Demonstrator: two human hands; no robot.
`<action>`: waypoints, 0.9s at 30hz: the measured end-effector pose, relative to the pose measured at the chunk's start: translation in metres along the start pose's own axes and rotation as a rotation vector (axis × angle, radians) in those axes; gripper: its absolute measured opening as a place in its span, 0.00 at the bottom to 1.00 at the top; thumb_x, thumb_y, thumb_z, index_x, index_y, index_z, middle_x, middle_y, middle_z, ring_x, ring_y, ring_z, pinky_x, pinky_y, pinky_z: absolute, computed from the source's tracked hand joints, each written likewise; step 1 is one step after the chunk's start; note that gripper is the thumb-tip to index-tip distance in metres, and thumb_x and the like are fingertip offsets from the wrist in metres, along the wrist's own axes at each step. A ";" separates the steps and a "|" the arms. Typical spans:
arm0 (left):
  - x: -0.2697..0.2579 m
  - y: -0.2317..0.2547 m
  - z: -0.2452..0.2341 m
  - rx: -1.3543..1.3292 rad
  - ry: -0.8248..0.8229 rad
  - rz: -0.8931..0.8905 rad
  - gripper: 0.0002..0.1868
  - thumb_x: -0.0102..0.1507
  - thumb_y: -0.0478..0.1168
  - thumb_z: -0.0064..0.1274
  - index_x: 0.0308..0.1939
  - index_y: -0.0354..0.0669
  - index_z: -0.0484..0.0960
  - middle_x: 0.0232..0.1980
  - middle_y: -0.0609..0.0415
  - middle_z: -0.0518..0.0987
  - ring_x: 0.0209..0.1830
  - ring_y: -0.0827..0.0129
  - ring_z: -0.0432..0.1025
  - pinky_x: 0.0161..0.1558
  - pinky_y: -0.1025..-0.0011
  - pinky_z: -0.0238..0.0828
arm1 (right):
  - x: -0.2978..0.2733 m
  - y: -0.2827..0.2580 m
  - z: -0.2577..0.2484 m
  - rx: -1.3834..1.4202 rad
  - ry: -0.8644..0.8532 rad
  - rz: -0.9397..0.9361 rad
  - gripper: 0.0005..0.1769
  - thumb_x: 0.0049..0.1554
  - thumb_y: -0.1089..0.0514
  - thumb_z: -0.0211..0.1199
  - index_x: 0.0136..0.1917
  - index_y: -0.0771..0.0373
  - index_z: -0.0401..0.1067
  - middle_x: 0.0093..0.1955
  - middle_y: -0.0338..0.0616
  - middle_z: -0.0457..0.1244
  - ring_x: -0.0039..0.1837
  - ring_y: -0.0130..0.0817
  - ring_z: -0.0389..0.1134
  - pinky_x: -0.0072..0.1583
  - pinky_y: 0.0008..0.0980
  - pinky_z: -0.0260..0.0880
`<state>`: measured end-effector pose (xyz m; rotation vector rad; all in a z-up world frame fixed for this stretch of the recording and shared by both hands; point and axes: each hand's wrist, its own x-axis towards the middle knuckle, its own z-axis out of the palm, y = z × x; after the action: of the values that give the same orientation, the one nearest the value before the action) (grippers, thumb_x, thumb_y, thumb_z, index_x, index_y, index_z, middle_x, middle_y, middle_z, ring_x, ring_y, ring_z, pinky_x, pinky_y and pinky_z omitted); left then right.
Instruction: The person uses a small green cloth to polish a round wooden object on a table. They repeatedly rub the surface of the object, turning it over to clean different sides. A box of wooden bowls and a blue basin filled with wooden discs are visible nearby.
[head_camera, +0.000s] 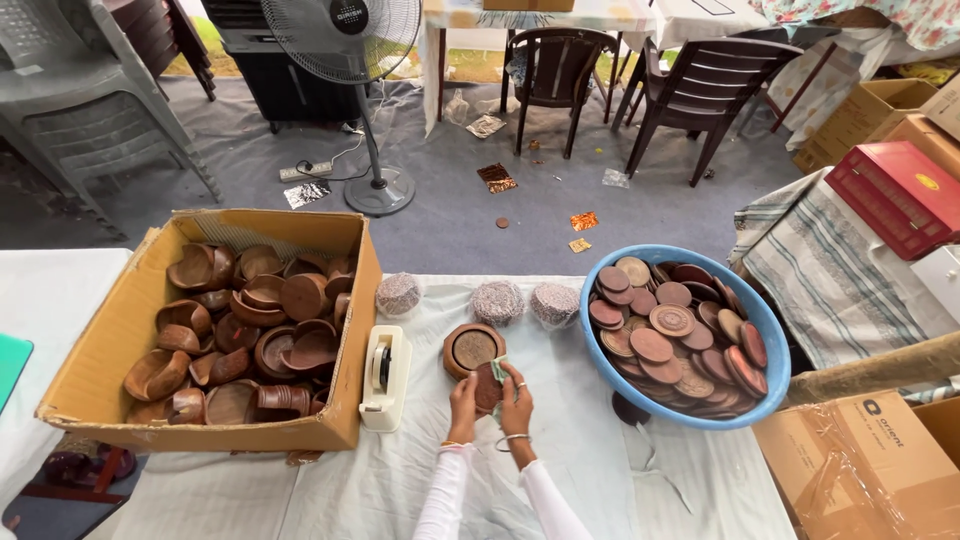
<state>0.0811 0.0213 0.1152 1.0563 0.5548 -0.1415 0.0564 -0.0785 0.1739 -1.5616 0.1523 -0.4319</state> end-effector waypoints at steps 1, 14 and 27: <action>-0.016 0.020 -0.001 -0.003 0.002 0.001 0.21 0.68 0.55 0.51 0.50 0.40 0.82 0.41 0.54 0.82 0.35 0.66 0.77 0.35 0.62 0.74 | 0.010 0.006 -0.008 -0.001 -0.004 -0.001 0.17 0.65 0.60 0.53 0.64 0.61 0.75 0.61 0.41 0.70 0.62 0.30 0.69 0.63 0.28 0.68; 0.006 -0.034 0.005 0.082 -0.040 0.268 0.22 0.70 0.50 0.51 0.49 0.30 0.85 0.42 0.53 0.86 0.40 0.69 0.77 0.43 0.71 0.73 | 0.017 0.030 -0.018 0.324 -0.297 0.360 0.18 0.62 0.65 0.52 0.60 0.68 0.79 0.57 0.46 0.71 0.55 0.27 0.70 0.59 0.26 0.69; -0.048 0.036 0.004 0.283 -0.365 -0.221 0.20 0.66 0.54 0.51 0.47 0.42 0.84 0.30 0.52 0.83 0.20 0.70 0.76 0.26 0.71 0.69 | 0.042 0.031 -0.065 0.208 -0.594 0.525 0.18 0.65 0.60 0.52 0.61 0.67 0.78 0.58 0.47 0.71 0.56 0.28 0.71 0.60 0.29 0.71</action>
<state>0.0552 0.0287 0.1692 1.2054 0.3225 -0.6096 0.0770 -0.1557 0.1495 -1.3201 0.0494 0.4182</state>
